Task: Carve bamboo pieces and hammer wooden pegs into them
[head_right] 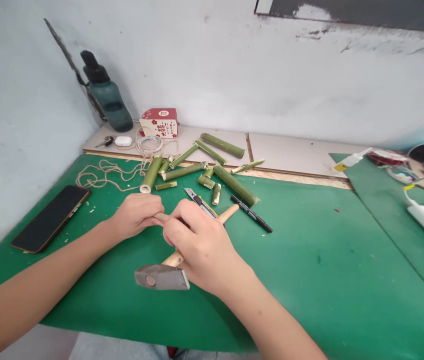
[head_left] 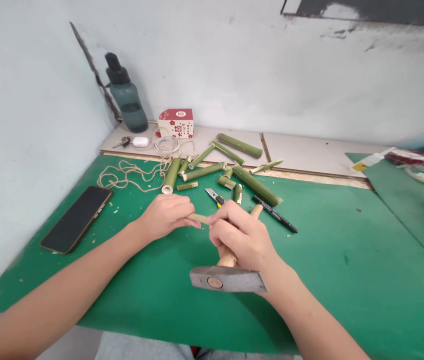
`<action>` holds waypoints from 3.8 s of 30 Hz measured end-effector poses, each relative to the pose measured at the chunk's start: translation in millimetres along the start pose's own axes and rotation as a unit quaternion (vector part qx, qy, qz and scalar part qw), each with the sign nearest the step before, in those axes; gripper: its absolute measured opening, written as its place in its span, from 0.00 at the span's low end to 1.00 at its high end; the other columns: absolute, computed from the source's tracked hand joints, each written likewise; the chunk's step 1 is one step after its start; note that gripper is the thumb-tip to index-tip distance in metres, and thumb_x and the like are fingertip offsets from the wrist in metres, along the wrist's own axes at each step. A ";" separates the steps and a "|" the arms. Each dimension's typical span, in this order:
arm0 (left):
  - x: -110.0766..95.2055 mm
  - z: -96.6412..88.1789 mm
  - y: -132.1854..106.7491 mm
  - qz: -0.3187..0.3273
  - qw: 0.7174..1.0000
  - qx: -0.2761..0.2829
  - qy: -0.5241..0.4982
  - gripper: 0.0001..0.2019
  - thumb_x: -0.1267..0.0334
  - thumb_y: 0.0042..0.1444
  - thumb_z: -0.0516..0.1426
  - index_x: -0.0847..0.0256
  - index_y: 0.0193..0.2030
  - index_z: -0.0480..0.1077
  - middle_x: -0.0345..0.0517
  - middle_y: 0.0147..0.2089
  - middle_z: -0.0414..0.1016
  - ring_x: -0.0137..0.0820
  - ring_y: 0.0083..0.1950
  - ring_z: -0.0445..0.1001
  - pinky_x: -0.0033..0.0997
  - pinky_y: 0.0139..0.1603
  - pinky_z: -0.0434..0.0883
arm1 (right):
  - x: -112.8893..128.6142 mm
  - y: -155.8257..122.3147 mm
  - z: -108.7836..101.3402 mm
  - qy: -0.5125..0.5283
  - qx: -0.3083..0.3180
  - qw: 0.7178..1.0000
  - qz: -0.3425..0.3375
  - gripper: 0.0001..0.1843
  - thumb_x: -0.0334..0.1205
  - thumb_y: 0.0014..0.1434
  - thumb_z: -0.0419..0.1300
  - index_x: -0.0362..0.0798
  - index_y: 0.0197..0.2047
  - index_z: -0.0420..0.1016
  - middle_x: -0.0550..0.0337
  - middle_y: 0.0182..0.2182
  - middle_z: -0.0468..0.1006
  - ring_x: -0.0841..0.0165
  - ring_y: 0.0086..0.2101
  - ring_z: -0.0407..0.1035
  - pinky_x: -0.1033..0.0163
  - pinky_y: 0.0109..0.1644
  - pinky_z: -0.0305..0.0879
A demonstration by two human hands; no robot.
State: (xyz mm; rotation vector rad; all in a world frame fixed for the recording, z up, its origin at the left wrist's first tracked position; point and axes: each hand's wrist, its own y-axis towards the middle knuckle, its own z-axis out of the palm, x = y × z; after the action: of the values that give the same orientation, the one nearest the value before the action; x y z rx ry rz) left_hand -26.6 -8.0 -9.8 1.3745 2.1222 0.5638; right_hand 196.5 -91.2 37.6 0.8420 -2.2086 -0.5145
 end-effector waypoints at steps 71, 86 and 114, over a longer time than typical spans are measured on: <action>0.8 1.7 -0.4 -0.046 0.997 -0.019 -0.067 0.18 0.49 0.71 0.52 0.61 0.37 0.70 0.43 0.32 0.68 0.29 0.33 0.67 0.30 0.33 0.63 | -2.6 7.2 -15.4 0.024 0.018 0.999 -0.032 0.12 0.26 0.65 0.56 0.49 0.32 0.62 0.61 0.31 0.64 0.72 0.29 0.55 0.65 0.32 0.55; 8.7 2.6 -0.2 -0.118 0.985 -0.078 -0.101 0.20 0.49 0.71 0.53 0.62 0.33 0.70 0.41 0.30 0.66 0.26 0.30 0.66 0.27 0.32 0.64 | -21.0 10.4 -27.7 0.019 -0.082 0.996 0.017 0.08 0.33 0.67 0.63 0.52 0.48 0.75 0.55 0.43 0.79 0.69 0.38 0.75 0.63 0.39 0.74; -3.0 7.0 0.9 -0.096 0.987 -0.043 -0.124 0.22 0.39 0.65 0.54 0.59 0.42 0.67 0.42 0.36 0.69 0.30 0.36 0.68 0.29 0.38 0.66 | -3.9 5.4 -0.8 -0.004 -0.047 0.999 -0.018 0.08 0.30 0.68 0.60 0.49 0.49 0.74 0.58 0.37 0.85 0.69 0.34 0.78 0.64 0.38 0.74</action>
State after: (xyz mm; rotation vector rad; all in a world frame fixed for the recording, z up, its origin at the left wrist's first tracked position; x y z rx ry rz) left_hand -20.6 -10.1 -14.0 1.1151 1.9765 0.3805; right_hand 196.8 -84.7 39.3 0.8328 -2.1620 -0.6337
